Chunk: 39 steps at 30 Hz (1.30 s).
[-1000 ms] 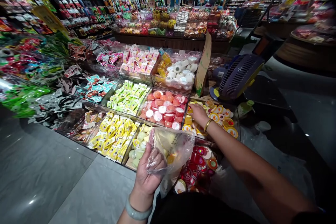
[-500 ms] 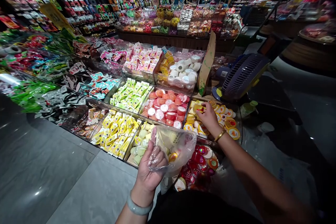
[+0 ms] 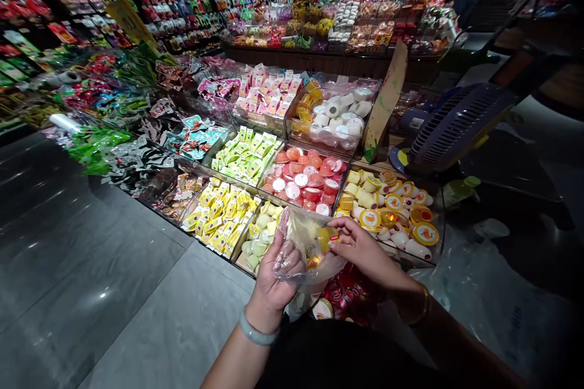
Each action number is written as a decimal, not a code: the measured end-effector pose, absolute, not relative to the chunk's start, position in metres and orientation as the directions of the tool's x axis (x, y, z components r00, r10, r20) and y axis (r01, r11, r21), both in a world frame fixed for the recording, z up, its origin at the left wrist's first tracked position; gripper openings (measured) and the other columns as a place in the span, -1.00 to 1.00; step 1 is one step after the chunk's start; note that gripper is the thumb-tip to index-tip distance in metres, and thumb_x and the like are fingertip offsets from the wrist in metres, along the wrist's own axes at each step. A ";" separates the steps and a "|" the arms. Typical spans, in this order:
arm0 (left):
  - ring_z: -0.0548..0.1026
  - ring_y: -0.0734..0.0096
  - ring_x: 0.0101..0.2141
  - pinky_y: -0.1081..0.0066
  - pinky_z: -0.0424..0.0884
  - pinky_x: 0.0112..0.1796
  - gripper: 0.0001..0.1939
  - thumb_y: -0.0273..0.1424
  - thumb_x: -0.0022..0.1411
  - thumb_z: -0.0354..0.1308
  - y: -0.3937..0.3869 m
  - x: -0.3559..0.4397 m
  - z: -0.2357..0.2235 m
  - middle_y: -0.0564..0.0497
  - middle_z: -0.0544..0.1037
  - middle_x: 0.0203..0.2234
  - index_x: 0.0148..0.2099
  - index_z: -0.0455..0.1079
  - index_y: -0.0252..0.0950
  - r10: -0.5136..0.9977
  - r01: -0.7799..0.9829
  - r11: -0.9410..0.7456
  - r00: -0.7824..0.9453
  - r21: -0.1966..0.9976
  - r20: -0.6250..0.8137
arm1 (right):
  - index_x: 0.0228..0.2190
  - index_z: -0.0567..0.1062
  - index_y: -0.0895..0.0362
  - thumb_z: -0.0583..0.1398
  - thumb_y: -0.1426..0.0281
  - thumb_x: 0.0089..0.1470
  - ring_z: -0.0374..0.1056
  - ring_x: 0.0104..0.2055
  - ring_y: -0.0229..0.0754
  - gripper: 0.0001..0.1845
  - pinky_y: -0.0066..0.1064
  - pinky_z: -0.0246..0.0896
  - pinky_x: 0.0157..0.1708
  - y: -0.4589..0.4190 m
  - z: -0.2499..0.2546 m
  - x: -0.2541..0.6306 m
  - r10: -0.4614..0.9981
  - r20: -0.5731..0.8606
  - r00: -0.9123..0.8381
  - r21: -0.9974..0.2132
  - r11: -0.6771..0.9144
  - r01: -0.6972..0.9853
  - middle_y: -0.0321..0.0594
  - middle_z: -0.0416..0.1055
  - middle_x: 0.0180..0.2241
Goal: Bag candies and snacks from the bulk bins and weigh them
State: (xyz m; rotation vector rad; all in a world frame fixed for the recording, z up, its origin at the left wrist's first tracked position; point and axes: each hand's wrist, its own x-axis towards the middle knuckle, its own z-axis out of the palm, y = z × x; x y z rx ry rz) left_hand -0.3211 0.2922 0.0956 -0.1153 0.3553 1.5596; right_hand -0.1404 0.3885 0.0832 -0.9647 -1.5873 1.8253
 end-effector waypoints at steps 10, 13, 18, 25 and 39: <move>0.13 0.67 -0.74 0.64 -0.01 -0.69 -0.79 -0.39 0.45 -0.06 0.287 -0.327 0.093 0.25 0.07 -0.71 -0.05 0.41 -0.22 0.947 -0.986 -0.009 -0.061 0.165 -0.314 | 0.05 0.41 0.04 0.21 0.36 0.14 0.50 -0.15 -0.14 -0.58 -0.27 0.41 -0.13 0.377 0.077 -0.154 0.689 -0.028 -0.724 -0.929 0.249 0.273 -0.12 0.49 -0.07; 0.11 0.67 -0.75 0.64 -0.02 -0.69 -0.75 -0.38 0.46 -0.07 0.286 -0.331 0.094 0.26 0.03 -0.72 0.04 0.40 -0.18 0.951 -0.982 -0.024 -0.080 0.188 -0.298 | -0.01 0.48 0.03 0.18 0.30 0.20 0.46 -0.08 -0.06 -0.68 -0.16 0.32 -0.03 0.381 0.080 -0.147 0.663 0.029 -0.748 -0.801 0.464 0.379 -0.12 0.52 -0.07; 0.11 0.64 -0.75 0.64 0.01 -0.69 -0.66 -0.37 0.48 -0.12 0.283 -0.336 0.096 0.26 -0.02 -0.73 0.19 0.34 -0.11 0.950 -0.979 -0.025 -0.087 0.202 -0.301 | -0.06 0.55 -0.01 0.26 0.12 0.11 0.40 -0.06 0.05 -0.61 -0.03 0.16 0.08 0.383 0.074 -0.127 0.607 0.029 -0.794 -0.593 0.650 0.475 -0.13 0.55 -0.18; 0.12 0.63 -0.74 0.62 0.01 -0.69 -0.69 -0.37 0.46 -0.07 0.278 -0.336 0.097 0.25 0.01 -0.73 0.15 0.37 -0.12 0.945 -0.976 -0.016 -0.086 0.218 -0.316 | -0.31 0.60 0.00 0.25 0.36 0.08 0.37 -0.14 -0.01 -0.89 0.01 0.03 0.19 0.375 0.064 -0.113 0.607 0.127 -0.784 -0.566 0.694 0.445 -0.20 0.54 -0.31; 0.20 0.65 -0.72 0.63 -0.01 -0.67 -0.76 -0.41 0.45 -0.05 0.284 -0.335 0.091 0.22 0.19 -0.72 0.03 0.41 -0.19 0.962 -0.991 -0.024 -0.059 0.133 -0.266 | -0.36 0.60 0.09 0.13 0.23 0.21 0.39 -0.19 -0.03 -0.71 -0.26 0.22 -0.16 0.456 0.042 -0.100 0.944 0.175 -0.280 -0.568 0.329 0.754 -0.11 0.54 -0.29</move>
